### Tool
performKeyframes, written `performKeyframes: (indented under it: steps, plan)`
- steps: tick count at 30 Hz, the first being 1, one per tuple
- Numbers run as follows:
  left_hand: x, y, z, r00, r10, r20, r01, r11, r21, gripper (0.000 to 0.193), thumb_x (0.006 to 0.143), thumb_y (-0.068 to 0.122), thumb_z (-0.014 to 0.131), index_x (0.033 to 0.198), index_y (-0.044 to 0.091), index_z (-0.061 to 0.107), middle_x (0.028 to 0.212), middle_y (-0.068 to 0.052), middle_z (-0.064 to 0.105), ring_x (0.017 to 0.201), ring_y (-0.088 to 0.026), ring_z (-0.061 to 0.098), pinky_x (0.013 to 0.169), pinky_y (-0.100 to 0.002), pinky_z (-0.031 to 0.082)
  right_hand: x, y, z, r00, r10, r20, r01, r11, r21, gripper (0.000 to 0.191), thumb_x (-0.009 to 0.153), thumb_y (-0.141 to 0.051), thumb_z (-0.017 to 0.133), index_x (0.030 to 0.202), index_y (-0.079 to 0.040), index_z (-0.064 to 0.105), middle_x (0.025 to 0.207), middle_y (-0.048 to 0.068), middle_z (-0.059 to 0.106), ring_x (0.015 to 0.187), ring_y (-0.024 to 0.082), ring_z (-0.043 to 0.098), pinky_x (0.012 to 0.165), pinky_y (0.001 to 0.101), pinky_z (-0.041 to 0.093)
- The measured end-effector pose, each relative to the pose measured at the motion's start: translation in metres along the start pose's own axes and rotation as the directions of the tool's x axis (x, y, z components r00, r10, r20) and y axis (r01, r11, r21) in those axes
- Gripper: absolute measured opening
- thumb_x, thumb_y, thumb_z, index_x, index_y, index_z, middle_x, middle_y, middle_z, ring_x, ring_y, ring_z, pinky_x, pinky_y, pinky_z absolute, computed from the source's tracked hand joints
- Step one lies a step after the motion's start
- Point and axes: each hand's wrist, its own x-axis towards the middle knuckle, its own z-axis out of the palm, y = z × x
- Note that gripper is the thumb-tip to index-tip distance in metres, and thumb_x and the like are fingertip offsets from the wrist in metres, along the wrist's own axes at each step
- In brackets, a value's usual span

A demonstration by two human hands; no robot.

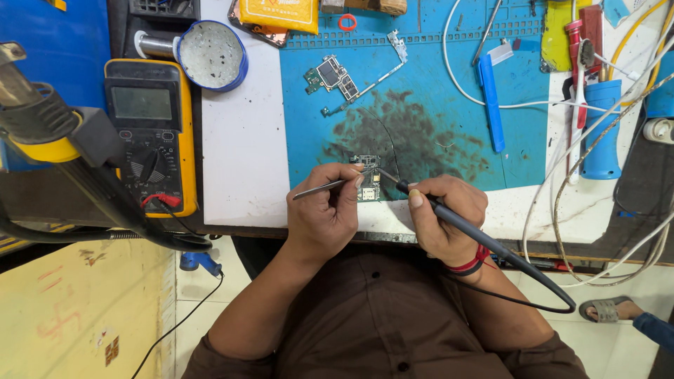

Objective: The person uses a soldering iron and tweezers to apply solder to multiple points on a small circuit board. They repeatedly heat and reposition components while holding the board steady on a workbench.

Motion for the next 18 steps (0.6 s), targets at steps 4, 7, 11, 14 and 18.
performKeyframes:
  steps: [4,7,11,14,18]
  plan:
    - [-0.005,0.003,0.006,1.0,-0.001,0.012,0.001,1.0,0.009,0.009,0.1,0.002,0.069,0.106,0.001,0.062,0.107,-0.012,0.077,0.086,-0.013,0.076,0.074,-0.025,0.061,-0.004,0.002,-0.007,1.0,-0.031,-0.004,0.031,1.0,0.005,0.006,0.093,0.002,0.068,0.091,0.0,0.063,0.082,0.011,0.069,0.062,0.019,0.059,0.059,0.0302,0.043]
    - [-0.006,0.005,0.014,1.0,-0.007,0.013,0.007,1.0,0.002,0.009,0.1,0.002,0.069,0.106,0.001,0.062,0.108,-0.012,0.077,0.085,-0.013,0.075,0.074,-0.025,0.061,-0.003,0.004,-0.015,1.0,-0.009,-0.007,0.009,1.0,0.014,0.005,0.093,0.002,0.068,0.091,0.001,0.063,0.078,0.01,0.067,0.06,0.018,0.059,0.058,0.0299,0.042]
    - [-0.016,0.01,0.016,0.999,-0.032,0.016,0.032,0.999,-0.006,0.01,0.1,0.002,0.069,0.106,0.001,0.063,0.107,-0.012,0.077,0.084,-0.012,0.075,0.073,-0.025,0.061,-0.012,0.0,-0.019,1.0,0.027,-0.002,-0.027,0.999,0.019,0.004,0.092,0.001,0.069,0.09,0.001,0.065,0.073,0.008,0.064,0.059,0.017,0.057,0.058,0.0296,0.041]
    - [-0.024,0.015,0.018,1.0,-0.023,0.014,0.023,1.0,-0.019,0.01,0.101,0.002,0.069,0.107,0.001,0.062,0.108,-0.012,0.077,0.087,-0.013,0.075,0.074,-0.025,0.062,-0.022,-0.003,-0.024,0.999,0.036,-0.006,-0.036,0.999,0.03,0.004,0.093,0.0,0.069,0.091,0.001,0.065,0.075,0.008,0.065,0.06,0.016,0.058,0.058,0.0289,0.042]
    - [-0.05,0.016,0.033,0.999,-0.033,0.015,0.033,0.999,-0.015,0.01,0.1,0.003,0.069,0.107,0.001,0.062,0.107,-0.012,0.077,0.085,-0.013,0.075,0.073,-0.025,0.061,-0.043,-0.004,-0.039,0.998,0.055,-0.009,-0.054,0.997,0.054,0.004,0.095,-0.001,0.068,0.092,0.001,0.065,0.078,0.009,0.068,0.061,0.015,0.059,0.059,0.0282,0.043]
